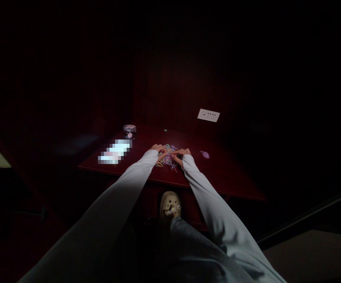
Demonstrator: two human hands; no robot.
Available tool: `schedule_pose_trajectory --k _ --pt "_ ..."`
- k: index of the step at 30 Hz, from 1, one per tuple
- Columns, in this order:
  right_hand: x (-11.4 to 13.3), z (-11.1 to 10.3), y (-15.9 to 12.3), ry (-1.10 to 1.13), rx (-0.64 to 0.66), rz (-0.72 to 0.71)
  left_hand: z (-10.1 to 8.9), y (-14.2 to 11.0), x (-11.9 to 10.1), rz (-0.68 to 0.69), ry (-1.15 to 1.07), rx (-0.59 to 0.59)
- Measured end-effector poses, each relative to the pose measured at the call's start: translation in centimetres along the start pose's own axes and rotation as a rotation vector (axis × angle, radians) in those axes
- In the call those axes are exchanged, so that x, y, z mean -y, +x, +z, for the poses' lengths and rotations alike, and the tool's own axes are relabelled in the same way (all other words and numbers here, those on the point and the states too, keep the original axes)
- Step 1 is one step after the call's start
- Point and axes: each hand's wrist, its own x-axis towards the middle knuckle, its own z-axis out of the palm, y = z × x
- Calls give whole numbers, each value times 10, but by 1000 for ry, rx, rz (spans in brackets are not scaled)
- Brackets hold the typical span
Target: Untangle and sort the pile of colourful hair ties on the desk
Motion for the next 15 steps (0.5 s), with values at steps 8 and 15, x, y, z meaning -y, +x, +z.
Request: schedule_pose_trajectory --k 8,15 --pt "0 1 0 -12 -5 -1 -2 1 2 7 -9 18" --pt "-2 1 0 7 -4 -7 0 1 2 4 -19 27"
